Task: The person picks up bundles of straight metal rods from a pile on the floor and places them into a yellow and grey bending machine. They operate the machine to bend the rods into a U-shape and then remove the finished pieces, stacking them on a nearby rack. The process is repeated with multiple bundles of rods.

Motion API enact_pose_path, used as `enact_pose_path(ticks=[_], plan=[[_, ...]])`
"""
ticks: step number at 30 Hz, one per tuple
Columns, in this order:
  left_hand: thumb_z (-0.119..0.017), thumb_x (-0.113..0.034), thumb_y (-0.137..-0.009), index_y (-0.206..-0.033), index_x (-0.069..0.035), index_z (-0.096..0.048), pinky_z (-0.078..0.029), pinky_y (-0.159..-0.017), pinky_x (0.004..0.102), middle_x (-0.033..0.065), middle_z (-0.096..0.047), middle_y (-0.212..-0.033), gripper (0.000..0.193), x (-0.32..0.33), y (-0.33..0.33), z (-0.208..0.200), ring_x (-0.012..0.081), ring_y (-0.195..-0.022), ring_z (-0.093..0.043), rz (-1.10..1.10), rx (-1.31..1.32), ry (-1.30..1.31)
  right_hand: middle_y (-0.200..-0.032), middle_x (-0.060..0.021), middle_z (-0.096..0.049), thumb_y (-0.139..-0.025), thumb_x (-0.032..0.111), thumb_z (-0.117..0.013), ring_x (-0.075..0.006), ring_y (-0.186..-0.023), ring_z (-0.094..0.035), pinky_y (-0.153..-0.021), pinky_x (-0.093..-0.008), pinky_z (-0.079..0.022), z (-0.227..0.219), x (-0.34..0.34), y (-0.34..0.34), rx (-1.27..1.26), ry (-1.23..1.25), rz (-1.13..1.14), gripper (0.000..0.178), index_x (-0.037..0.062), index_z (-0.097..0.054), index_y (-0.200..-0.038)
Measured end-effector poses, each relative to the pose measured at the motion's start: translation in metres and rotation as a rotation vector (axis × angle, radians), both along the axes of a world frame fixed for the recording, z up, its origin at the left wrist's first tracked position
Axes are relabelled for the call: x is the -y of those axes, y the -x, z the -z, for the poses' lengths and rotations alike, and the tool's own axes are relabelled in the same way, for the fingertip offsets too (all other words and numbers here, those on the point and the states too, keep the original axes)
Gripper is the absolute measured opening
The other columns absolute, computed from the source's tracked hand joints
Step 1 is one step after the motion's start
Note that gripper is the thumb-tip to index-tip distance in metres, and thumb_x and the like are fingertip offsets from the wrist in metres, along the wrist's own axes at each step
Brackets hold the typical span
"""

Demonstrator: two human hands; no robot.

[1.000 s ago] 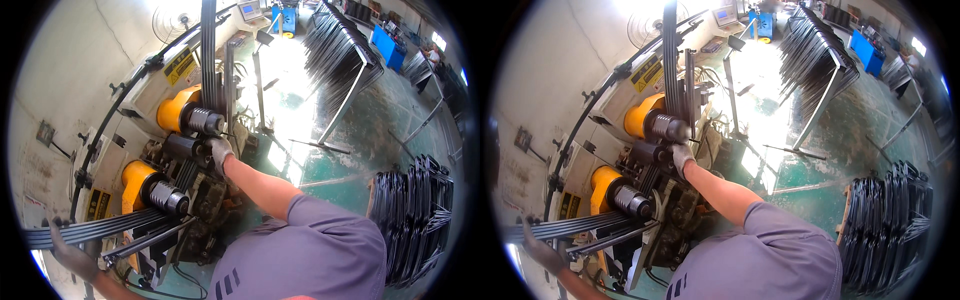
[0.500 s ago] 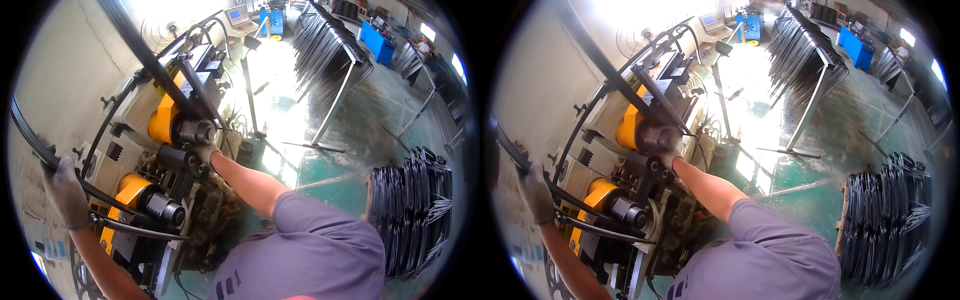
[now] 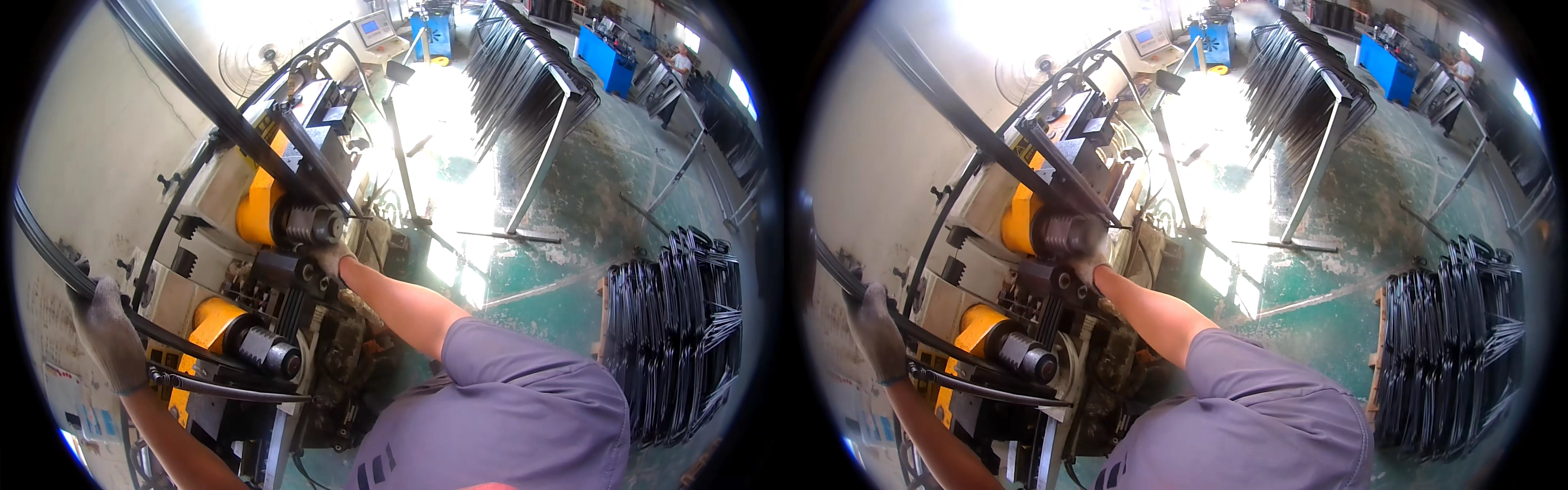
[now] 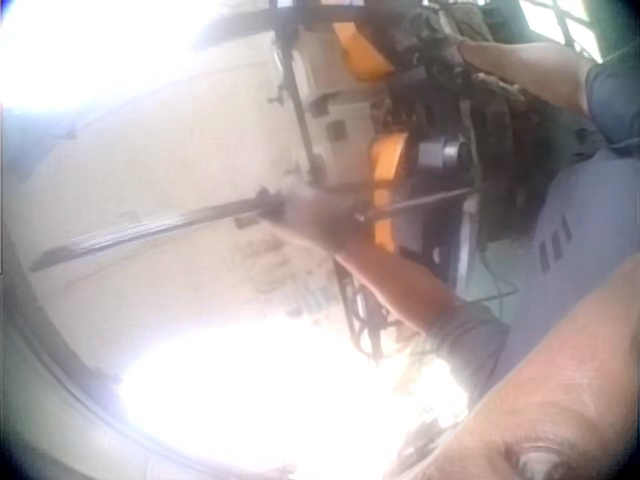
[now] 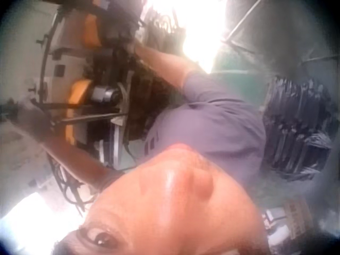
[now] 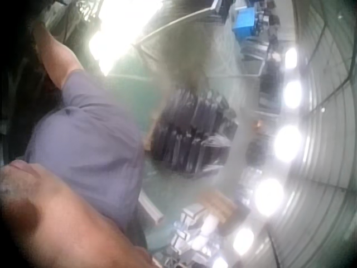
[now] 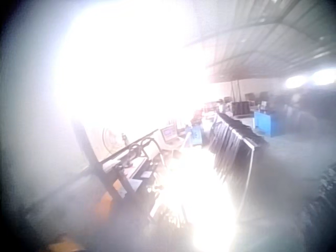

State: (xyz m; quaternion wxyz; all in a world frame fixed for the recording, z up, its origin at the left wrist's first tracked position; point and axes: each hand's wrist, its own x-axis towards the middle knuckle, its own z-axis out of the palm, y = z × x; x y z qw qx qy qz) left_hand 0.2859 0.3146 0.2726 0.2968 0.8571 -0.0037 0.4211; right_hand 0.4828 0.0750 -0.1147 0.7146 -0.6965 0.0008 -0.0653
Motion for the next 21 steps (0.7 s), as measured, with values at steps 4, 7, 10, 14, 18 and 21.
enact_pose_path(ticks=[4, 7, 10, 14, 18, 21], plan=[[-0.061, -0.010, -0.105, -0.141, 0.000, -0.061, -0.049, -0.092, 0.0321, 0.0062, -0.063, -0.109, 0.037, -0.001, -0.001, 0.002, 0.0149, -0.097, -0.057, -0.006, 0.011, 0.014, -0.135, -0.0132, -0.073, -0.092, 0.035, -0.078, -0.0253, -0.125, -0.067, -0.111, -0.0375, -0.050, 0.005, -0.002, 0.004, -0.038, -0.012, 0.006, 0.054, 0.0087, -0.070, -0.139], [-0.061, -0.010, -0.105, -0.142, 0.001, -0.060, -0.049, -0.094, 0.0328, 0.0075, -0.064, -0.112, 0.038, 0.004, -0.001, 0.002, 0.0163, -0.099, -0.058, 0.001, 0.044, 0.022, -0.136, -0.0130, -0.072, -0.093, 0.035, -0.078, -0.0245, -0.126, -0.067, -0.111, -0.0369, -0.050, 0.000, 0.001, 0.007, 0.006, 0.083, -0.006, 0.054, 0.0088, -0.070, -0.139], [-0.061, -0.011, -0.106, -0.143, 0.002, -0.060, -0.050, -0.095, 0.0339, 0.0096, -0.065, -0.115, 0.039, -0.002, -0.001, 0.002, 0.0185, -0.101, -0.059, 0.017, 0.049, 0.061, -0.139, -0.0133, -0.071, -0.093, 0.037, -0.077, -0.0261, -0.128, -0.066, -0.112, -0.0377, -0.049, -0.016, 0.005, 0.019, 0.053, 0.071, -0.058, 0.056, 0.0091, -0.069, -0.141], [-0.060, -0.012, -0.106, -0.145, 0.004, -0.057, -0.050, -0.098, 0.0352, 0.0130, -0.066, -0.121, 0.042, 0.005, -0.002, -0.003, 0.0208, -0.105, -0.061, 0.005, -0.020, 0.078, -0.142, -0.0135, -0.070, -0.095, 0.039, -0.075, -0.0288, -0.131, -0.065, -0.114, -0.0394, -0.048, -0.005, 0.012, 0.010, 0.173, 0.197, -0.003, 0.057, 0.0088, -0.068, -0.142], [-0.058, -0.013, -0.107, -0.147, 0.005, -0.055, -0.051, -0.100, 0.0358, 0.0144, -0.065, -0.124, 0.044, 0.001, 0.000, -0.001, 0.0220, -0.107, -0.062, 0.021, -0.001, 0.093, -0.141, -0.0140, -0.070, -0.095, 0.039, -0.074, -0.0292, -0.131, -0.065, -0.115, -0.0400, -0.047, -0.019, 0.009, 0.023, 0.075, 0.068, -0.074, 0.055, 0.0092, -0.069, -0.141], [-0.057, -0.013, -0.107, -0.148, 0.004, -0.054, -0.051, -0.100, 0.0354, 0.0143, -0.066, -0.125, 0.045, 0.005, 0.000, -0.003, 0.0222, -0.107, -0.063, 0.030, -0.015, 0.094, -0.140, -0.0146, -0.071, -0.095, 0.040, -0.074, -0.0291, -0.131, -0.065, -0.115, -0.0400, -0.047, -0.020, 0.012, 0.023, 0.099, 0.077, -0.066, 0.054, 0.0102, -0.070, -0.140]])
